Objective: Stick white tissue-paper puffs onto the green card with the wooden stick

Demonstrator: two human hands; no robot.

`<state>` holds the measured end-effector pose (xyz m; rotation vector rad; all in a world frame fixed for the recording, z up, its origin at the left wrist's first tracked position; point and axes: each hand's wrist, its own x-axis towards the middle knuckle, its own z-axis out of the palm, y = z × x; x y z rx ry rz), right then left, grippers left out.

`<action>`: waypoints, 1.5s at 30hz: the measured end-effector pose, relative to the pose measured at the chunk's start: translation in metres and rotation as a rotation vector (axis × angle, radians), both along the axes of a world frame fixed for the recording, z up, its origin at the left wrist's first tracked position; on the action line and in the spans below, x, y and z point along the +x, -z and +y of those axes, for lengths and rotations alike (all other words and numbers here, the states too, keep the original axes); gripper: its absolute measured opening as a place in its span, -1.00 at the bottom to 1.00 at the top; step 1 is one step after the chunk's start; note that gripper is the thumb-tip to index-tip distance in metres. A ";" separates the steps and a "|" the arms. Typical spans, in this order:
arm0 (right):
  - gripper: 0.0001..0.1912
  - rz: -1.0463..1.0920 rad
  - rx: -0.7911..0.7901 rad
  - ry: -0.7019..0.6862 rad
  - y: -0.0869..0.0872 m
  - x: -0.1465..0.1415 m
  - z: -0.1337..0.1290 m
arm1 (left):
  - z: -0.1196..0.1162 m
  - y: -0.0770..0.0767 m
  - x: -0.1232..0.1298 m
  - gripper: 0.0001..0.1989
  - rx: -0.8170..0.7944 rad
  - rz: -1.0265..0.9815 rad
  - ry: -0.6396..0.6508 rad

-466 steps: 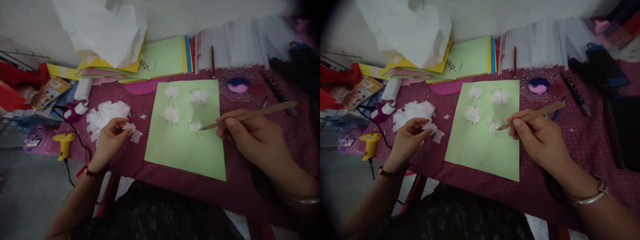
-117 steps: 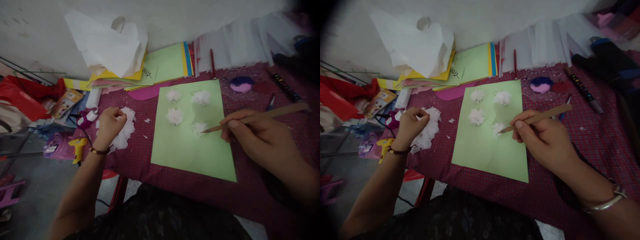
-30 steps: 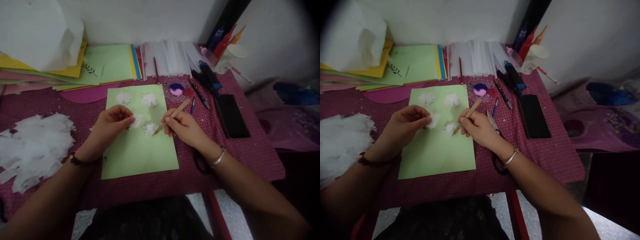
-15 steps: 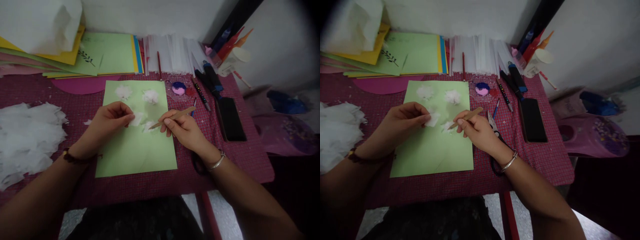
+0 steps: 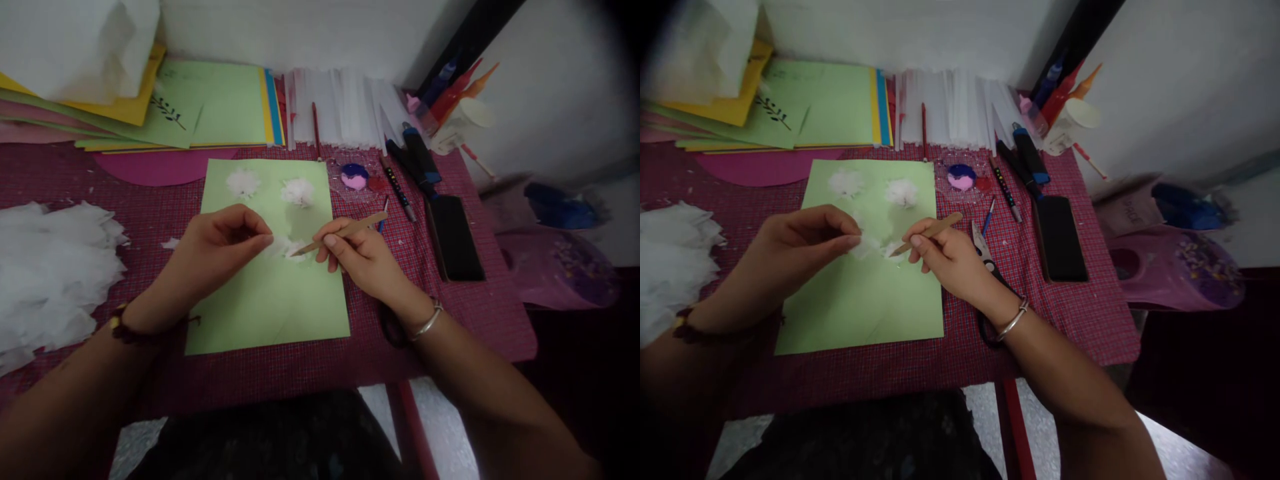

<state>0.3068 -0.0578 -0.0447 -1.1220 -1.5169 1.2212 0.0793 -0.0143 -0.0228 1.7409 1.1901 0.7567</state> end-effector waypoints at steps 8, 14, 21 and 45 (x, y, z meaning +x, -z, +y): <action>-0.81 0.089 -0.064 0.120 -0.001 0.003 0.004 | -0.010 -0.001 0.008 -0.90 0.054 0.210 0.089; -0.82 -0.214 0.113 0.232 -0.009 0.011 0.002 | -0.011 0.005 0.011 -0.91 0.019 0.163 0.067; -0.81 -0.384 0.199 0.166 -0.008 0.007 0.000 | -0.010 0.010 0.010 -0.91 0.018 0.137 0.055; -0.82 -0.292 0.228 0.262 -0.018 0.014 0.000 | 0.000 -0.001 0.052 -0.89 0.007 0.426 0.205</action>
